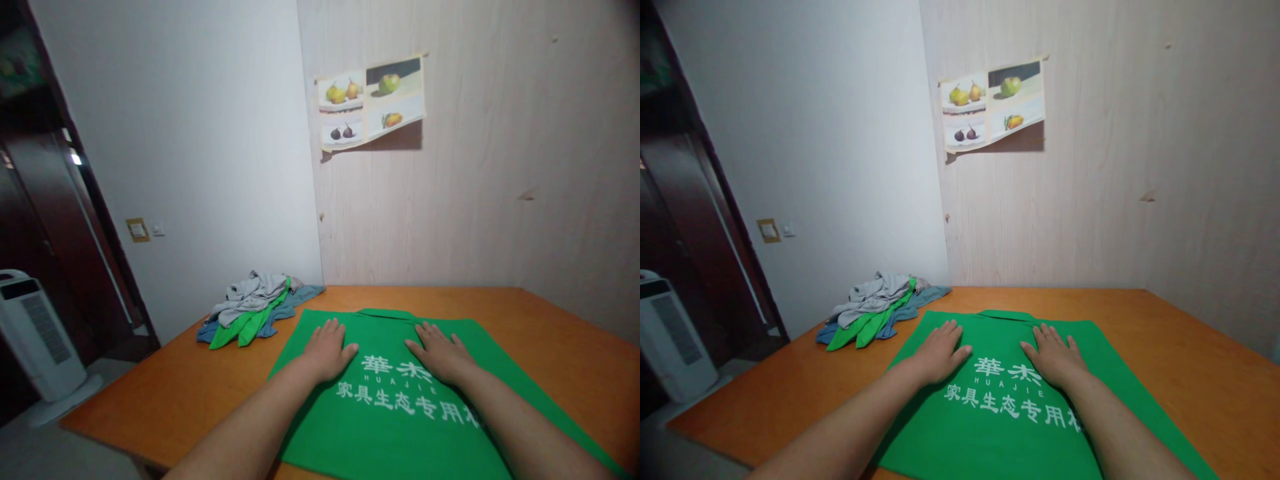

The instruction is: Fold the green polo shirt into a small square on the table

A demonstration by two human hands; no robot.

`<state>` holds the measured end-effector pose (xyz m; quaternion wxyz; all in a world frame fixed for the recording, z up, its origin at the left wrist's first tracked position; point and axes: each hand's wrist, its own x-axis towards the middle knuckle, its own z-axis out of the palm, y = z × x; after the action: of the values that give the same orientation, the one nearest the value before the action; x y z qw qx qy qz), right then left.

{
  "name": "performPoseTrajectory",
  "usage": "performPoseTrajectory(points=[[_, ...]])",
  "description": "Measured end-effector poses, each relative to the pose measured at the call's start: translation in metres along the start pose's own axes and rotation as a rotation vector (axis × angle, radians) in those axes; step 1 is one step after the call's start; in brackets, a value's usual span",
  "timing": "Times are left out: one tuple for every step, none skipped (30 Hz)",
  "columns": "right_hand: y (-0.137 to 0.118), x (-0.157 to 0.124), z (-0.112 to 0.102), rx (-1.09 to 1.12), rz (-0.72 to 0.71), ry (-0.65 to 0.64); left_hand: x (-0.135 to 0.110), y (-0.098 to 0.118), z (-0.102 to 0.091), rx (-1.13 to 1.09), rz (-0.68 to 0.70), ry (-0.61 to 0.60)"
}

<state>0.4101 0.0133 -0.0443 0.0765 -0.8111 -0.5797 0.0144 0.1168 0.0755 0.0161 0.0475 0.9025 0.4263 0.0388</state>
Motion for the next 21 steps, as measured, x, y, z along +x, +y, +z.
performPoseTrajectory(points=[[0.0,0.0,0.0,0.0,0.0,-0.002,0.002,0.003,0.005,-0.027,0.05,-0.007],[0.0,0.0,0.0,0.0,0.001,-0.005,0.004,0.004,0.01,-0.045,0.081,-0.024],[0.0,-0.001,-0.001,0.0,0.002,-0.01,0.006,0.004,0.014,-0.055,0.091,-0.041],[0.0,-0.001,-0.002,-0.001,0.004,-0.015,0.008,0.002,0.018,-0.056,0.082,-0.057],[0.0,-0.001,-0.002,-0.001,0.006,-0.021,0.01,-0.001,0.02,-0.052,0.056,-0.063],[-0.001,-0.002,-0.003,-0.001,0.006,-0.026,0.012,-0.005,0.021,-0.044,0.019,-0.063],[-0.001,-0.002,-0.004,-0.002,0.007,-0.029,0.015,-0.01,0.02,-0.032,-0.026,-0.06],[-0.002,-0.003,-0.005,-0.002,0.008,-0.032,0.018,-0.013,0.017,-0.015,-0.078,-0.058],[-0.002,-0.003,-0.005,-0.002,0.01,-0.034,0.022,-0.016,0.013,0.006,-0.125,-0.057],[-0.002,-0.003,-0.006,-0.002,0.012,-0.035,0.027,-0.018,0.009,0.027,-0.163,-0.057],[-0.003,-0.003,-0.006,0.0,0.014,-0.036,0.032,-0.018,0.005,0.046,-0.186,-0.058],[-0.003,-0.003,-0.006,0.001,0.015,-0.036,0.037,-0.016,0.0,0.059,-0.195,-0.055],[-0.003,-0.003,-0.005,0.003,0.015,-0.035,0.042,-0.013,-0.003,0.067,-0.191,-0.046],[-0.003,-0.003,-0.005,0.005,0.014,-0.035,0.048,-0.008,-0.005,0.068,-0.175,-0.031],[-0.003,-0.002,-0.004,0.007,0.013,-0.035,0.053,-0.003,-0.007,0.065,-0.15,-0.012],[-0.003,-0.002,-0.004,0.009,0.012,-0.036,0.057,0.002,-0.007,0.059,-0.118,0.008],[-0.003,-0.002,-0.004,0.012,0.013,-0.036,0.061,0.008,-0.005,0.052,-0.081,0.027],[-0.003,-0.002,-0.004,0.015,0.013,-0.036,0.063,0.012,-0.003,0.043,-0.042,0.043],[-0.003,-0.002,-0.004,0.017,0.014,-0.037,0.065,0.015,0.001,0.033,-0.008,0.052],[-0.003,-0.002,-0.004,0.018,0.016,-0.038,0.066,0.017,0.005,0.025,0.018,0.054],[-0.003,-0.003,-0.004,0.02,0.017,-0.04,0.066,0.017,0.01,0.017,0.032,0.05]])
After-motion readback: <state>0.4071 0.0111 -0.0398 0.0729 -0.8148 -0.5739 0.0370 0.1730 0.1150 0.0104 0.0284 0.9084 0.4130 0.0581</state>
